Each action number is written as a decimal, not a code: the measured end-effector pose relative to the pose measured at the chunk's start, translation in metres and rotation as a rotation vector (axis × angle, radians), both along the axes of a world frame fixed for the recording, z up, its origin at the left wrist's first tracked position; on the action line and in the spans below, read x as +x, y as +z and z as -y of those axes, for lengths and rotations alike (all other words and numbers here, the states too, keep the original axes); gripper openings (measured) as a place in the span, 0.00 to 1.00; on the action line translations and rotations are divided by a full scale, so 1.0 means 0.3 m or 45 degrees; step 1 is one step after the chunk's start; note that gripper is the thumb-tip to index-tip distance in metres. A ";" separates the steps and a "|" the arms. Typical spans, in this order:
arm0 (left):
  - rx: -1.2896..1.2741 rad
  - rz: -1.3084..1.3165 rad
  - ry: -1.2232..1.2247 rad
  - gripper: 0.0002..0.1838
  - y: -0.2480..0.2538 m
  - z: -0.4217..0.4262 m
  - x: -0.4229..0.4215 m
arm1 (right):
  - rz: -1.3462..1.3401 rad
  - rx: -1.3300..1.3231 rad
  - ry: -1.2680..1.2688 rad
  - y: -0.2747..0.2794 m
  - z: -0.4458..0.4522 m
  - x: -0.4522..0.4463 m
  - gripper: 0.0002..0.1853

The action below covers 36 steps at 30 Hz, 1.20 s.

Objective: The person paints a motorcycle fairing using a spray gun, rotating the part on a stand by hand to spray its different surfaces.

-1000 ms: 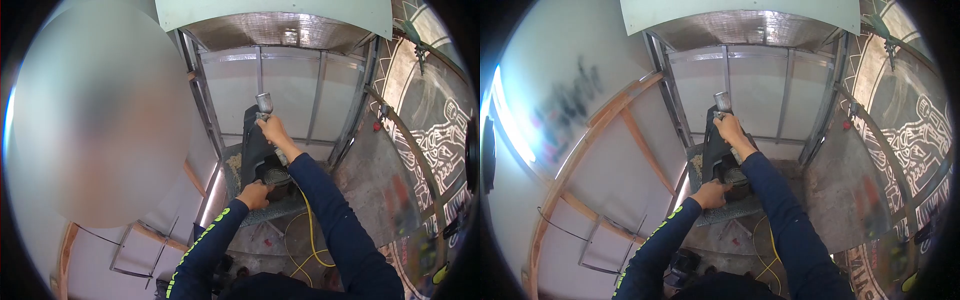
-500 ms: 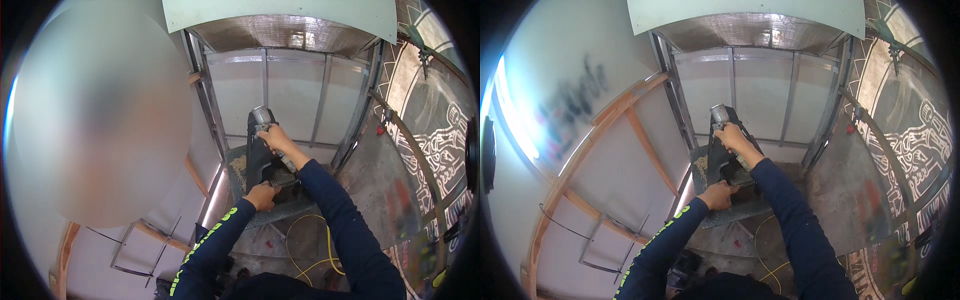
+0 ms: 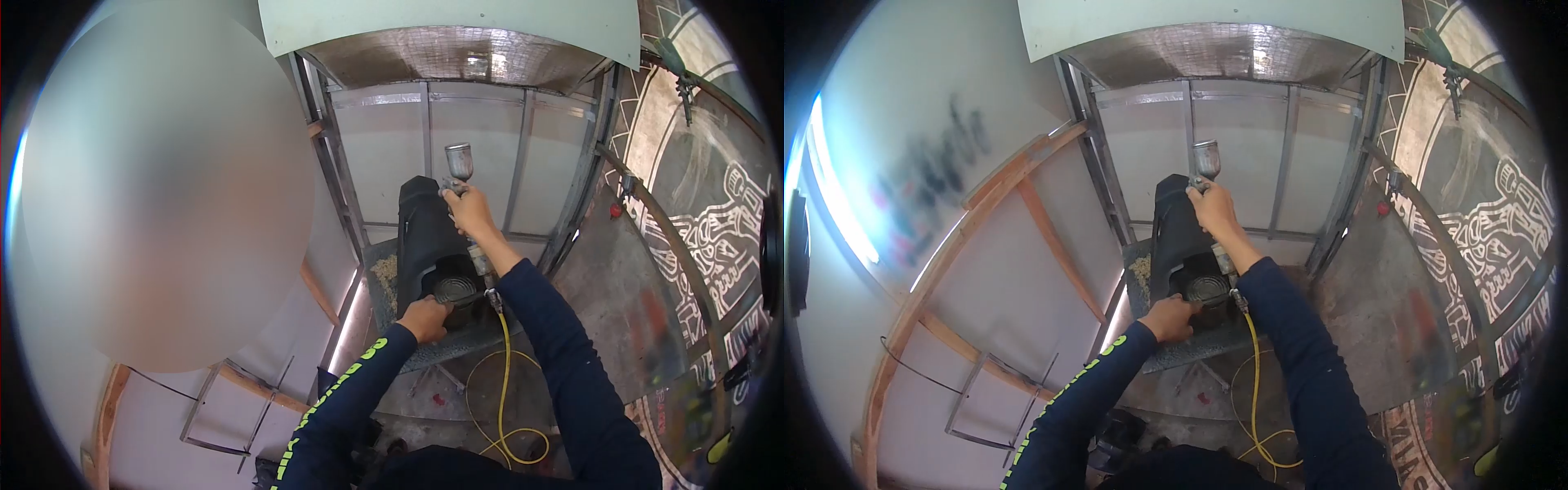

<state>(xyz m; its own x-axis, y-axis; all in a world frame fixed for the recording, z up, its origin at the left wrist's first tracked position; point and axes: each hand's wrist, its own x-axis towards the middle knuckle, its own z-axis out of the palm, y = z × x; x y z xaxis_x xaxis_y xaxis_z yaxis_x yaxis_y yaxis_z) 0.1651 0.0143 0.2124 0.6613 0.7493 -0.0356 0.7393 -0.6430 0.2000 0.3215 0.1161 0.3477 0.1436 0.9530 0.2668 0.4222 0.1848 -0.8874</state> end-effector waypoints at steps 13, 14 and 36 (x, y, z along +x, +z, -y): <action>0.004 -0.014 -0.025 0.29 -0.030 -0.034 -0.090 | -0.097 0.071 0.150 0.007 -0.099 0.037 0.23; 0.035 0.014 -0.031 0.29 -0.037 -0.031 -0.095 | -0.014 0.054 0.174 0.002 -0.123 0.012 0.22; -0.057 -0.011 -0.047 0.31 0.019 -0.055 -0.121 | 0.096 -0.143 -0.366 -0.092 -0.318 0.193 0.15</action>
